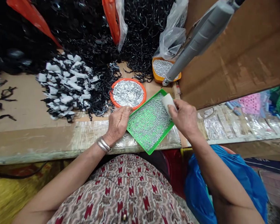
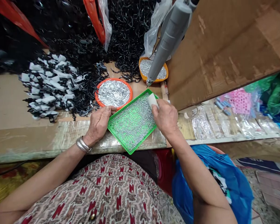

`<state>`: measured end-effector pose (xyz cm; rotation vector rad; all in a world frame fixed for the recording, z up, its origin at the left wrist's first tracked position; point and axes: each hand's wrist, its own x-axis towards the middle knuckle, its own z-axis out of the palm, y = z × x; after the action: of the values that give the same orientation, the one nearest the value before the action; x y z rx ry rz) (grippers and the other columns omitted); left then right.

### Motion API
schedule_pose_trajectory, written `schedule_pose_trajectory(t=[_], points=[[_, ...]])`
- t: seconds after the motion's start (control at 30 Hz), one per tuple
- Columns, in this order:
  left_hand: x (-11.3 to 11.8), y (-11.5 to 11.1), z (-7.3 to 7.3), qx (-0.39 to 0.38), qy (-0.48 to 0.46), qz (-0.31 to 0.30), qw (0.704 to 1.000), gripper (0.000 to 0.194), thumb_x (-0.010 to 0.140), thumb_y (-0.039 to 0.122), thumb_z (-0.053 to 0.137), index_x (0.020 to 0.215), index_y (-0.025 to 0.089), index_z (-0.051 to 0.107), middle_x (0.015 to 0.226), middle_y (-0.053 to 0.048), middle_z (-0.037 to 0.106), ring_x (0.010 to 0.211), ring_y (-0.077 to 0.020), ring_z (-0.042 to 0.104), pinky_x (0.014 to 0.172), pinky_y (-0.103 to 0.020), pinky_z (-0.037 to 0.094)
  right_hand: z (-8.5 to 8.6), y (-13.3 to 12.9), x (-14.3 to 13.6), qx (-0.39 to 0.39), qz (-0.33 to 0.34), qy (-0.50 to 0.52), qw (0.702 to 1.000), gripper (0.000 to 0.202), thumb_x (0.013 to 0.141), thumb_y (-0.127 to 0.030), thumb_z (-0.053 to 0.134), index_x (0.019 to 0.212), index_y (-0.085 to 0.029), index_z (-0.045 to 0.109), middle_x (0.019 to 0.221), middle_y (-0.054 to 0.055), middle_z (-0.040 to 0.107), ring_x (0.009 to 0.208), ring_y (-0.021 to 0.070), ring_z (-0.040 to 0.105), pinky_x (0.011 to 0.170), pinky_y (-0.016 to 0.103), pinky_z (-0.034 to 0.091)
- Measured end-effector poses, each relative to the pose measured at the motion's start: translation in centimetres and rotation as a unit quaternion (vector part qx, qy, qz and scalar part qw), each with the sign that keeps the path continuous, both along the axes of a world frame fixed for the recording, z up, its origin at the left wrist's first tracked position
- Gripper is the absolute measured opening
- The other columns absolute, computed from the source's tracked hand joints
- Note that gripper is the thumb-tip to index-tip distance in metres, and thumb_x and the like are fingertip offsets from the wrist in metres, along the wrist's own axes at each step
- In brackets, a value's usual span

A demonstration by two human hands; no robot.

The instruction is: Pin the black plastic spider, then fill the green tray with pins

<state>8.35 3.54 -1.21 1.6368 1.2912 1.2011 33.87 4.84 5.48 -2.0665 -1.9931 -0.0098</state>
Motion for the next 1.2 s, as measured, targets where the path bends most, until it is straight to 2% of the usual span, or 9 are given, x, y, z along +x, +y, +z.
schedule_pose_trajectory(t=[0.1,0.23,0.4,0.57,0.63,0.77,0.97,1.07,1.2], points=[[0.0,0.0,0.1,0.007,0.006,0.001,1.0,0.043,0.106,0.044,0.038,0.087,0.02,0.068,0.084,-0.007,0.07,0.082,-0.0202,0.064,0.075,-0.037,0.046,-0.3,0.0,0.6,0.021,0.001,-0.081,0.996,0.022,0.094,-0.023,0.052,0.093,-0.016,0.072,0.089,0.011,0.074,0.073,0.0204,0.06,0.062,0.032,0.036],[0.1,0.0,0.2,0.007,0.008,0.004,1.0,0.043,0.106,0.044,0.038,0.084,0.02,0.066,0.08,-0.006,0.067,0.082,-0.0206,0.064,0.075,-0.037,0.047,-1.0,-1.9,-0.9,-0.011,0.076,-0.086,0.993,0.021,0.097,-0.023,0.052,0.097,-0.015,0.072,0.089,0.012,0.073,0.075,0.0206,0.061,0.064,0.032,0.04],[0.2,-0.1,0.2,0.01,0.016,0.004,1.0,0.041,0.106,0.044,0.039,0.086,0.02,0.066,0.08,-0.006,0.067,0.081,-0.0205,0.064,0.076,-0.037,0.047,-0.1,-5.3,-4.0,-0.069,0.186,0.071,0.978,0.023,0.101,-0.025,0.048,0.093,-0.014,0.068,0.086,0.009,0.07,0.078,0.0188,0.062,0.073,0.033,0.044],[0.1,-0.1,0.0,0.008,0.014,0.007,1.0,0.041,0.106,0.045,0.039,0.089,0.02,0.068,0.082,-0.005,0.068,0.079,-0.02,0.064,0.076,-0.037,0.048,0.1,-7.3,-6.6,-0.168,0.222,0.21,0.937,0.019,0.1,-0.023,0.051,0.087,-0.017,0.064,0.082,0.004,0.068,0.074,0.0143,0.059,0.07,0.029,0.042],[0.1,-0.1,-0.1,0.006,0.014,0.007,1.0,0.042,0.106,0.045,0.039,0.089,0.02,0.068,0.082,-0.005,0.068,0.08,-0.0202,0.064,0.076,-0.037,0.048,-0.1,-7.1,-6.6,-0.204,0.212,0.205,0.933,0.018,0.099,-0.023,0.052,0.087,-0.017,0.064,0.082,0.004,0.068,0.073,0.0139,0.058,0.068,0.028,0.04],[0.0,-0.1,0.0,0.011,0.015,0.005,1.0,0.042,0.106,0.045,0.039,0.087,0.02,0.067,0.08,-0.005,0.067,0.081,-0.0205,0.064,0.075,-0.037,0.048,0.1,-4.7,-4.0,-0.192,0.122,0.121,0.966,0.016,0.097,-0.027,0.056,0.092,-0.017,0.067,0.082,0.005,0.07,0.068,0.0151,0.057,0.064,0.029,0.037],[0.1,0.0,0.3,0.017,0.022,0.004,1.0,0.041,0.106,0.043,0.039,0.084,0.021,0.066,0.079,-0.005,0.068,0.08,-0.0201,0.063,0.074,-0.037,0.046,0.2,-0.1,1.0,-0.027,-0.011,-0.069,0.997,0.019,0.094,-0.028,0.056,0.097,-0.017,0.071,0.089,0.01,0.074,0.071,0.0195,0.06,0.061,0.032,0.032],[0.1,0.0,0.4,0.013,0.021,0.005,1.0,0.041,0.105,0.043,0.039,0.084,0.021,0.066,0.079,-0.005,0.068,0.081,-0.0203,0.064,0.075,-0.037,0.046,-0.4,-0.1,1.6,-0.015,-0.001,-0.116,0.993,0.018,0.095,-0.026,0.055,0.092,-0.018,0.07,0.092,0.01,0.074,0.072,0.0191,0.06,0.059,0.031,0.031],[0.1,0.0,0.3,0.012,0.024,0.003,1.0,0.041,0.106,0.044,0.039,0.084,0.021,0.066,0.081,-0.006,0.069,0.082,-0.0209,0.064,0.076,-0.038,0.047,-0.7,-2.4,0.5,-0.037,0.086,-0.098,0.991,0.018,0.096,-0.024,0.055,0.085,-0.017,0.067,0.084,0.009,0.072,0.072,0.0191,0.06,0.063,0.032,0.036]])
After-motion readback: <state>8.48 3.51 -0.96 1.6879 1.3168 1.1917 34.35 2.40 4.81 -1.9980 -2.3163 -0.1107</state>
